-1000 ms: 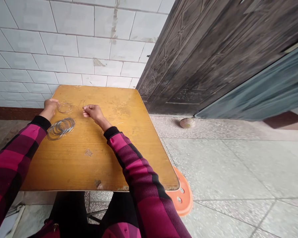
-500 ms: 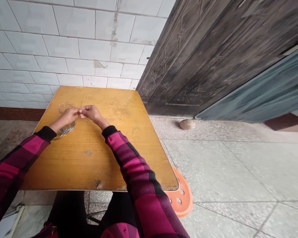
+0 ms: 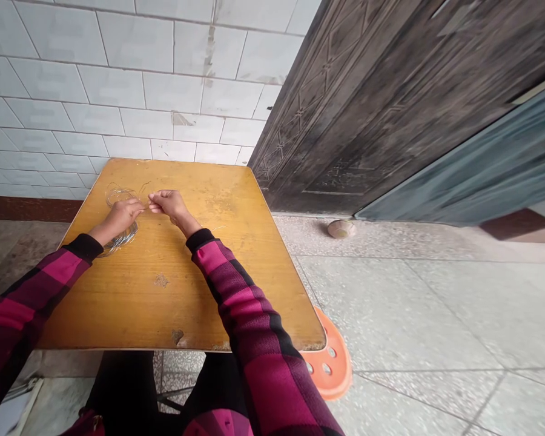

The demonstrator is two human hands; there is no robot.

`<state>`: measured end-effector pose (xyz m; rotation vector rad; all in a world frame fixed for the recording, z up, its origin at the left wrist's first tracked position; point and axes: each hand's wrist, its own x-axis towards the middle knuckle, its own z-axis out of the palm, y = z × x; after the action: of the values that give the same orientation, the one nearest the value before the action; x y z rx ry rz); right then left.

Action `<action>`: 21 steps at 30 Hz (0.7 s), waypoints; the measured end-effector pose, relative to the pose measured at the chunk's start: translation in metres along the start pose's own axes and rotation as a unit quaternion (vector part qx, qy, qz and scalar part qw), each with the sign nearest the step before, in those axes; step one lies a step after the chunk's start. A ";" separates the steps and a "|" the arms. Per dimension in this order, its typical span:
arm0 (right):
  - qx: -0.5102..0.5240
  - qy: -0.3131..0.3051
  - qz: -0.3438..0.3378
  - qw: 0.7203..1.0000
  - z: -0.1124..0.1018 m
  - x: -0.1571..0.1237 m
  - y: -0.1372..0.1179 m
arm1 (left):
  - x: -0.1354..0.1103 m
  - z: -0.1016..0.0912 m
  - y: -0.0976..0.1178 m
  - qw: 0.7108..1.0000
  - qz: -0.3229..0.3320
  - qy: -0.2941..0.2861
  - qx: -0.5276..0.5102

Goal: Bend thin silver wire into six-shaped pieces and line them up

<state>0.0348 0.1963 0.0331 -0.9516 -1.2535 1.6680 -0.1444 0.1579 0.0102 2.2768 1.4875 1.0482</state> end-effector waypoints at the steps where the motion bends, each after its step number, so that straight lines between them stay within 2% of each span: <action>1: 0.008 0.007 0.002 1.000 -0.001 0.000 -0.001 | -0.001 0.000 0.000 1.000 -0.002 0.000 -0.002; 6: 0.028 0.019 0.019 0.999 0.000 0.001 -0.002 | 0.000 0.000 0.009 0.999 -0.021 -0.016 -0.028; 8: 0.019 -0.001 0.008 1.000 0.003 0.001 0.001 | 0.001 -0.002 0.016 0.991 -0.058 -0.050 -0.105; 10: -0.006 -0.018 -0.010 1.000 0.007 0.001 0.004 | 0.004 -0.005 0.022 0.969 -0.104 -0.084 -0.207; 12: -0.051 -0.027 -0.035 0.998 0.010 0.001 0.007 | 0.006 -0.007 0.027 0.947 -0.139 -0.088 -0.274; 14: -0.115 -0.034 -0.068 0.990 0.012 0.001 0.009 | 0.007 -0.006 0.031 0.934 -0.176 -0.054 -0.307; 17: -0.208 -0.041 -0.116 0.970 0.014 0.001 0.011 | 0.006 -0.003 0.037 0.908 -0.232 0.030 -0.348; 21: -0.233 -0.029 -0.155 0.960 0.017 -0.003 0.008 | 0.006 -0.007 0.046 0.884 -0.271 0.098 -0.368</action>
<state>0.0195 0.1860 0.0288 -0.9189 -1.7820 1.1862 -0.1153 0.1405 0.0424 1.1766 1.3421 1.3647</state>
